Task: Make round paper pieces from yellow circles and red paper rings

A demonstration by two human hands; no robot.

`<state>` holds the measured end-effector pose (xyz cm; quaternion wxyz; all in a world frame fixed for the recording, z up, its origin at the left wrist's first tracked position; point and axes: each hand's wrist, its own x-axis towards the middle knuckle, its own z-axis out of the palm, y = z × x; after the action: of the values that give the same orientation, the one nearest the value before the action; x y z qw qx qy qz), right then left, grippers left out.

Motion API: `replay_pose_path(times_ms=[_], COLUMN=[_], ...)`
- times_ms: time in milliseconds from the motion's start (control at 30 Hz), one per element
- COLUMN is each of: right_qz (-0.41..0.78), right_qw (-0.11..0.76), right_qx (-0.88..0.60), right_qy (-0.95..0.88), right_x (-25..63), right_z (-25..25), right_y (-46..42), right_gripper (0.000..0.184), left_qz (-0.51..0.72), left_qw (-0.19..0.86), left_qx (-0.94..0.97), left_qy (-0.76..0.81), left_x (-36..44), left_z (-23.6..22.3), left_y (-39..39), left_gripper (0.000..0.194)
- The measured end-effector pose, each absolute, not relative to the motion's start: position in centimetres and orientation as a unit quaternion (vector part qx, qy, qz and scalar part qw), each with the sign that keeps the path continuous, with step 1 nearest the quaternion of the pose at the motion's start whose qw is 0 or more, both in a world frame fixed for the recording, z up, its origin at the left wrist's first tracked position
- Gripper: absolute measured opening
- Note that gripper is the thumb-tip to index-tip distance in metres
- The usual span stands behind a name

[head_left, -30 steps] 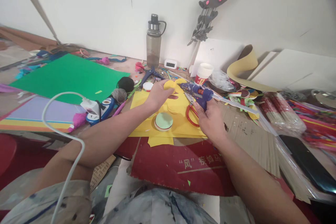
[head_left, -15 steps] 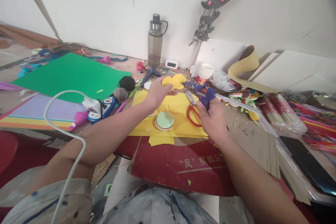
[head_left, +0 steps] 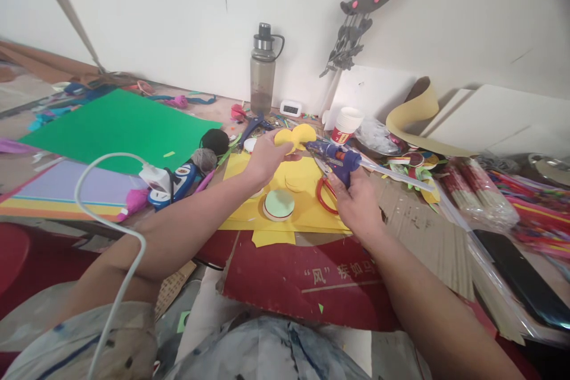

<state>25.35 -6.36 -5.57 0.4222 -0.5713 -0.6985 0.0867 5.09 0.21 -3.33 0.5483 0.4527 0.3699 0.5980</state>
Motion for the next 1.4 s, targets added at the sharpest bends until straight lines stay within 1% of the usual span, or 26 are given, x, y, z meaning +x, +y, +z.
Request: replay_pose_path(times_ms=[267, 467, 600, 700, 867, 1033, 1167, 1400], right_qz=[0.071, 0.039, 0.027, 0.039, 0.068, 0.074, 0.044, 0.017], right_qw=[0.414, 0.41, 0.417, 0.411, 0.413, 0.417, 0.434, 0.424], right_qx=[-0.573, -0.579, -0.583, -0.58, -0.576, -0.571, -0.571, -0.581], right_qy=[-0.704, -0.704, -0.697, -0.703, -0.702, -0.703, -0.695, -0.694], right_x=[25.46, 25.86, 25.8, 25.63, 25.45, 25.43, 25.62, 25.85], right_z=[-5.9, -5.64, -5.6, -5.68, -5.84, -5.96, -5.71, -5.29], right_y=[-6.28, -6.25, -6.3, -6.39, -6.5, -6.46, -6.3, -6.39], right_gripper=[0.041, 0.041, 0.041, 0.04, 0.032, 0.034, 0.037, 0.033], left_qz=[0.603, 0.617, 0.626, 0.626, 0.611, 0.597, 0.599, 0.612], left_qw=[0.546, 0.537, 0.534, 0.534, 0.544, 0.557, 0.552, 0.543], left_qx=[0.447, 0.444, 0.436, 0.436, 0.444, 0.453, 0.456, 0.442], left_qy=[0.371, 0.365, 0.364, 0.364, 0.365, 0.357, 0.359, 0.369], left_x=[4.97, 4.85, 4.92, 4.98, 5.19, 5.42, 5.39, 5.23], left_z=[-3.3, -3.33, -3.46, -3.48, -3.38, -3.59, -3.75, -3.52], left_y=[0.35, 0.5, 0.66, 0.68, 0.28, -0.04, -0.01, 0.17], left_gripper=[0.017, 0.014, 0.016, 0.015, 0.012, 0.013, 0.013, 0.015])
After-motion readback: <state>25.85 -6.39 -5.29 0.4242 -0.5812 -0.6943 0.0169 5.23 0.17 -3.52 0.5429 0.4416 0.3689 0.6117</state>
